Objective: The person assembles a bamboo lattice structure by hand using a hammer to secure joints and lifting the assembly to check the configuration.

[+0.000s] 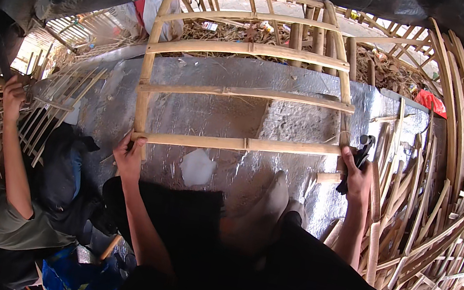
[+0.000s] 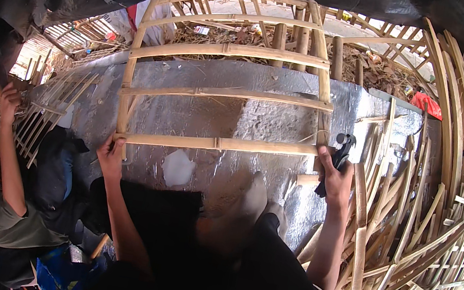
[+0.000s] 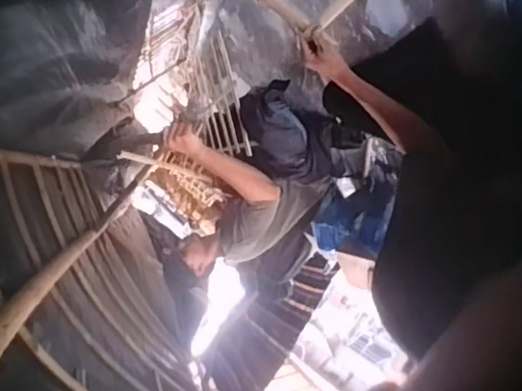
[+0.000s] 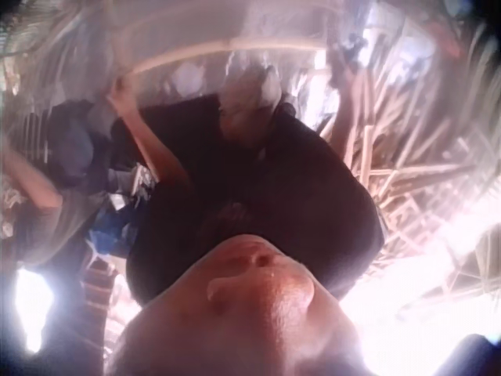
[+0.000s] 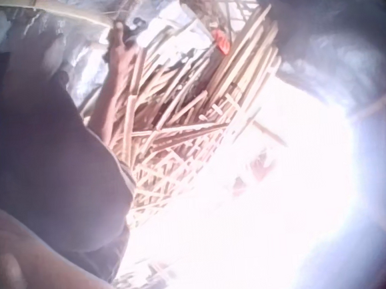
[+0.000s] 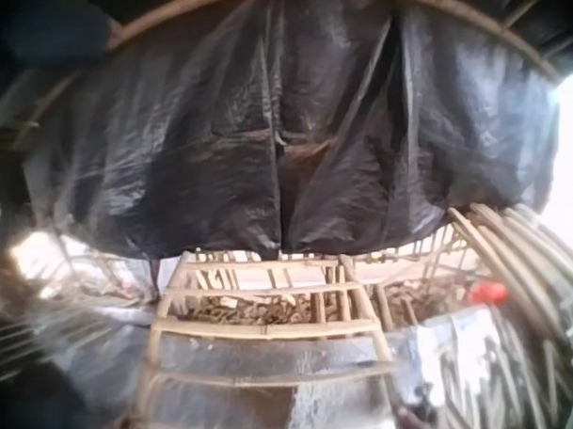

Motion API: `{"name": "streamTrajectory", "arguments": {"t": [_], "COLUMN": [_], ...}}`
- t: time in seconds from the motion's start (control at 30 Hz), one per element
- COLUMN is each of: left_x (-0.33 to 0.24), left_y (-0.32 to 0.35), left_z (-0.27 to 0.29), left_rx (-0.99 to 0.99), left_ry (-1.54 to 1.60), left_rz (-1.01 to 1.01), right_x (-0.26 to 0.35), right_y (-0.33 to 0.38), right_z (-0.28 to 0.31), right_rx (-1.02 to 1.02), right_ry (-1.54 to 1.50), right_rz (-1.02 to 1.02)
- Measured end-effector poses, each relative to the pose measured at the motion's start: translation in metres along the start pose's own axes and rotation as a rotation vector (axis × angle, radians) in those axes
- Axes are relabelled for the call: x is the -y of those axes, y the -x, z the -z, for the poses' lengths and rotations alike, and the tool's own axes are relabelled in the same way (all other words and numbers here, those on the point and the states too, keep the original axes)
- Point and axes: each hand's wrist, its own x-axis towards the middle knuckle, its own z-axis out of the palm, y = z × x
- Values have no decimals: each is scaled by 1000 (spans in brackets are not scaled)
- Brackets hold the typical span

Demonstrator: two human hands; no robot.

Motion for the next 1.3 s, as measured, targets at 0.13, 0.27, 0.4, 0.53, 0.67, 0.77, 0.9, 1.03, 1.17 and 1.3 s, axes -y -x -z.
{"name": "streamTrajectory", "arguments": {"t": [0.13,0.27,0.4,0.53,0.67,0.77,0.9,1.03,1.17,1.3], "left_x": [17,19,25,35,54,58,54,45,40,37], "left_y": [-12,-35,-45,-56,-48,-51,-53,-49,-43,-42], "left_z": [13,0,0,-9,-7,-14,-15,-22,-31,-33], "left_rx": [-18,58,-7,-11,-31,-50,-71,-52,-14,-29], "left_ry": [44,-33,123,158,95,134,199,200,165,139], "left_rz": [-25,-29,20,22,-1,19,69,-8,-12,11], "right_x": [-6,6,19,18,20,19,24,10,-8,-17], "right_y": [-4,3,4,-14,-10,-11,-11,-12,-10,-15], "right_z": [-31,-35,-42,-51,-61,-57,-54,-52,-41,-45], "right_rx": [-39,-41,-20,-38,-67,-112,-125,-135,-168,-109], "right_ry": [34,5,86,220,282,175,183,117,18,-176], "right_rz": [-54,91,150,299,282,315,249,328,139,-3]}}
